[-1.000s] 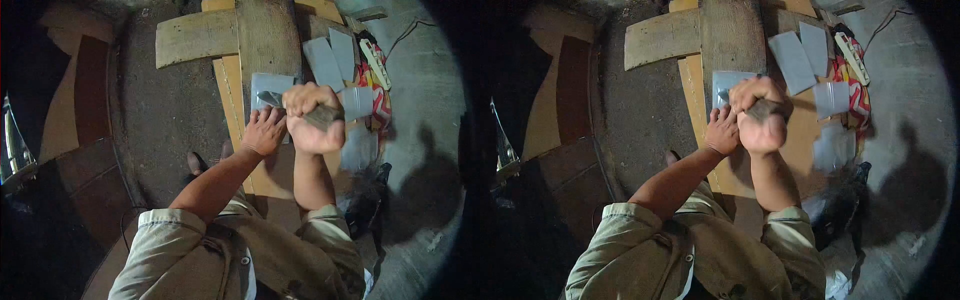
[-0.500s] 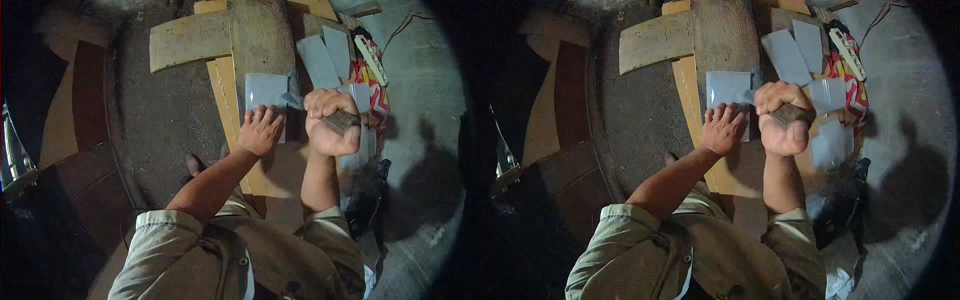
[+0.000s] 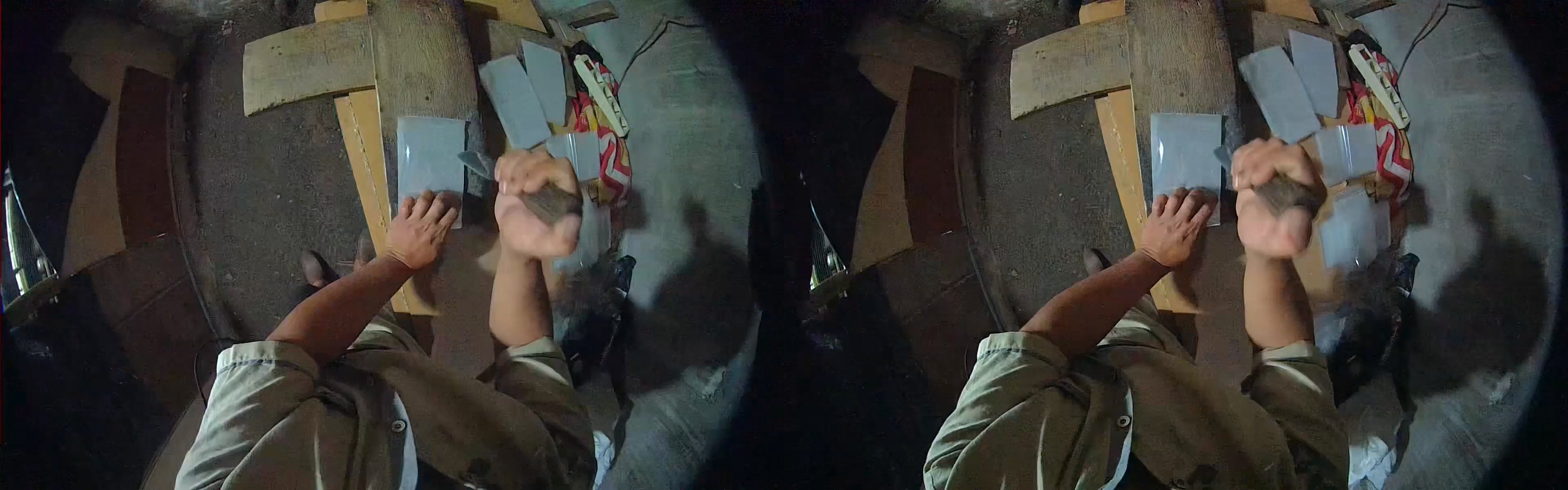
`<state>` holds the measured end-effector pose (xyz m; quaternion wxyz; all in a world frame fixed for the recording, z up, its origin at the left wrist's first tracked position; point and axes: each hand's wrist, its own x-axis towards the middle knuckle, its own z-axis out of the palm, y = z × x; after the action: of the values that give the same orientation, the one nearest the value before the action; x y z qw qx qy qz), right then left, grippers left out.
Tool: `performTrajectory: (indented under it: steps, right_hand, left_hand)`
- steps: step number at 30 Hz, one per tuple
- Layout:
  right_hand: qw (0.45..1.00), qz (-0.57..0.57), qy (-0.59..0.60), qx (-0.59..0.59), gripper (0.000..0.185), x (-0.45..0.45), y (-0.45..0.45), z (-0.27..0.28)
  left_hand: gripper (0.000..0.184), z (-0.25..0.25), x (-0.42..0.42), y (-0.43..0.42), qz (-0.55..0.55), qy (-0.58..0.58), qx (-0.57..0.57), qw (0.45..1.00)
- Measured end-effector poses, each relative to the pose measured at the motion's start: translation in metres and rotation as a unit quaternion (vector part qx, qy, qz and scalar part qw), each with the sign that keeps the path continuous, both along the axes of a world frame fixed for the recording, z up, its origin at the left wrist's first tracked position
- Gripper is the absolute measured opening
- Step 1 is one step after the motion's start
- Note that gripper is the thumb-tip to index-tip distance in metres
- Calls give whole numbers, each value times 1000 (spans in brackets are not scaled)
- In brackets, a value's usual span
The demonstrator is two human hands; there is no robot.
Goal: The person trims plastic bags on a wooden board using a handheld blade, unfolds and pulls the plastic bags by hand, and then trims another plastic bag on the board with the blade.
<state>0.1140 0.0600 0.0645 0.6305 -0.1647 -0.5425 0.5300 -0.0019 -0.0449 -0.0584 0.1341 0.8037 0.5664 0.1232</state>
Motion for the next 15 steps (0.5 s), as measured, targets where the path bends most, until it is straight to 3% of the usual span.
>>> performTrajectory:
  steps: [3, 6, 9, 12, 15]
  right_hand:
    - [993, 55, 101, 15, 63, -15, -17, 5]
    - [998, 48, 45, -16, 68, -31, -27, 0]
    - [993, 82, 83, 8, 66, -39, -32, 18]
    - [994, 103, 44, -17, 63, -46, -18, -8]
    - [994, 67, 69, -54, 61, -40, -17, -2]
  left_hand:
    - [38, -3, -3, -1, 8, -2, 26, 1000]
    - [37, -2, -1, 1, 8, -15, 19, 1000]
    - [41, 4, -4, 1, 12, -43, 24, 999]
    - [42, 1, -4, 1, 7, -35, 5, 999]
    - [41, 2, -3, 0, 13, -29, 36, 999]
